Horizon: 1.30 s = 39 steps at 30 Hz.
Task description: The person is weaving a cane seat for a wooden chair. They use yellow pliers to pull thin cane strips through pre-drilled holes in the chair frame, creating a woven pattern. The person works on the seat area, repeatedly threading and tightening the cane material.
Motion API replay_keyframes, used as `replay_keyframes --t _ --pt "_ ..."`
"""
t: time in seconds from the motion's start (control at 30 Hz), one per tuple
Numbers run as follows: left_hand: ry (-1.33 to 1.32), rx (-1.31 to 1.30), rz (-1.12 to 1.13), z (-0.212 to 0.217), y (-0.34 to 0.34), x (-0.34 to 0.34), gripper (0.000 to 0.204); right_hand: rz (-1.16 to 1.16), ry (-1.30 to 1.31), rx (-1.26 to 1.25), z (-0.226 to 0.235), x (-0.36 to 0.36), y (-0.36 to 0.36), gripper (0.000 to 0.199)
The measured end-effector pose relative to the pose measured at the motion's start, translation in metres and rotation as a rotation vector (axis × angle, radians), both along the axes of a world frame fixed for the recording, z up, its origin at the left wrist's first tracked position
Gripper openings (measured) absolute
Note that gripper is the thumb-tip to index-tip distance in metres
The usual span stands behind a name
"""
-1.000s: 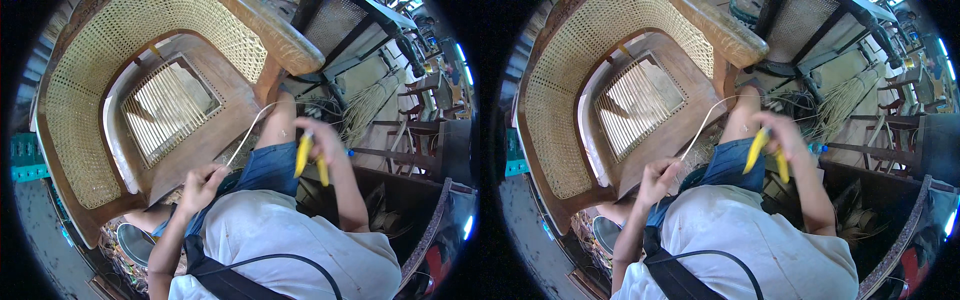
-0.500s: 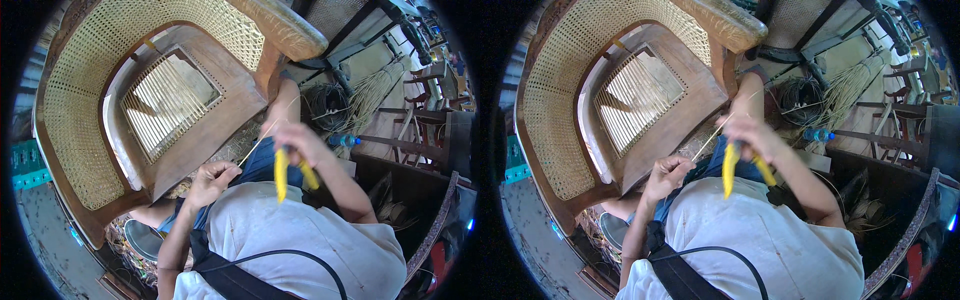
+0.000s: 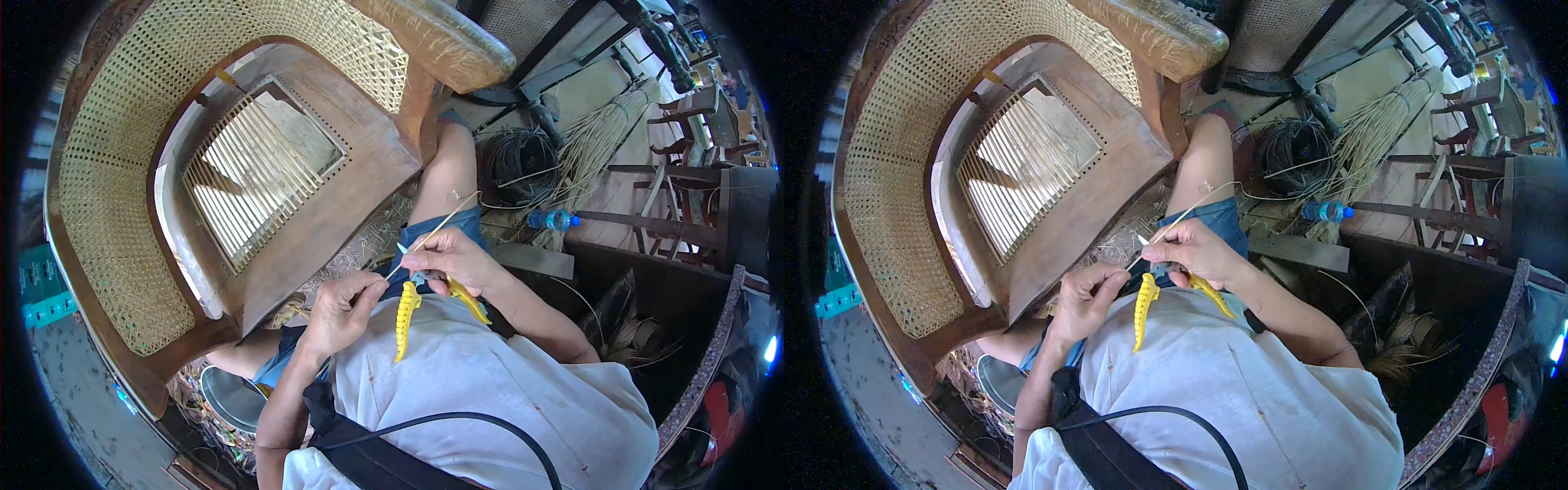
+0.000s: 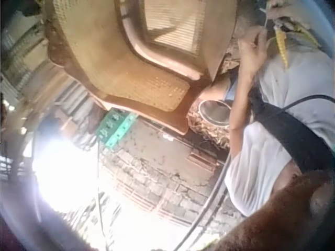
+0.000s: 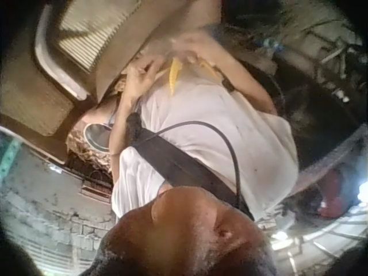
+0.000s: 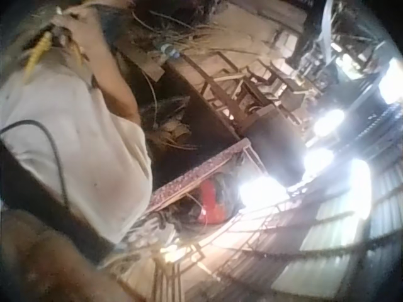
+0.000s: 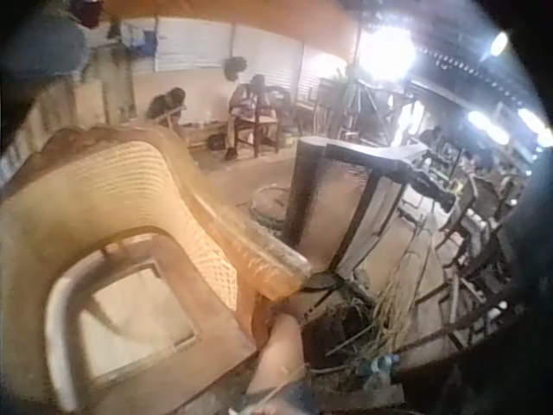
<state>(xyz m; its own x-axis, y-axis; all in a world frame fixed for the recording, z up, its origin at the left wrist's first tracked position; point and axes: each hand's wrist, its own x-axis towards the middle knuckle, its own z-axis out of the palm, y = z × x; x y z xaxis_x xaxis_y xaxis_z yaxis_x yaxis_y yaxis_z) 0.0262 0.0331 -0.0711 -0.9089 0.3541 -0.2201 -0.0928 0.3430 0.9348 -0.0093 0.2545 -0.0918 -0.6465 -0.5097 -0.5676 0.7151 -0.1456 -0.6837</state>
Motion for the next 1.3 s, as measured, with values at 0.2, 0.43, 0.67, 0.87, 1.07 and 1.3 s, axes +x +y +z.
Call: replay_keyframes --t 0.2,0.43,0.67,0.87,1.07,1.3 --pt "0.1 -0.05 -0.037 0.011 -0.022 0.006 0.007 -0.109 -0.003 0.124 0.009 -0.013 0.027 0.019" --pt "0.061 -0.016 0.0 0.003 -0.074 0.036 0.011 -0.448 0.262 0.466 0.03 -0.055 0.137 0.022" --pt "-0.117 0.126 0.141 -0.01 -0.01 -0.014 0.019 -0.022 0.133 0.508 0.027 -0.04 0.087 0.037" --pt "-0.232 0.109 0.031 -0.006 0.006 -0.02 0.018 -0.114 -0.03 0.058 0.001 -0.014 0.001 0.033" --pt "-0.454 0.18 0.092 -0.007 -0.016 -0.009 0.016 -0.092 0.13 0.229 0.021 -0.046 0.047 0.035" --pt "-0.201 0.153 0.085 -0.008 0.007 -0.01 0.017 0.044 0.044 -0.01 -0.002 0.003 -0.017 0.02"
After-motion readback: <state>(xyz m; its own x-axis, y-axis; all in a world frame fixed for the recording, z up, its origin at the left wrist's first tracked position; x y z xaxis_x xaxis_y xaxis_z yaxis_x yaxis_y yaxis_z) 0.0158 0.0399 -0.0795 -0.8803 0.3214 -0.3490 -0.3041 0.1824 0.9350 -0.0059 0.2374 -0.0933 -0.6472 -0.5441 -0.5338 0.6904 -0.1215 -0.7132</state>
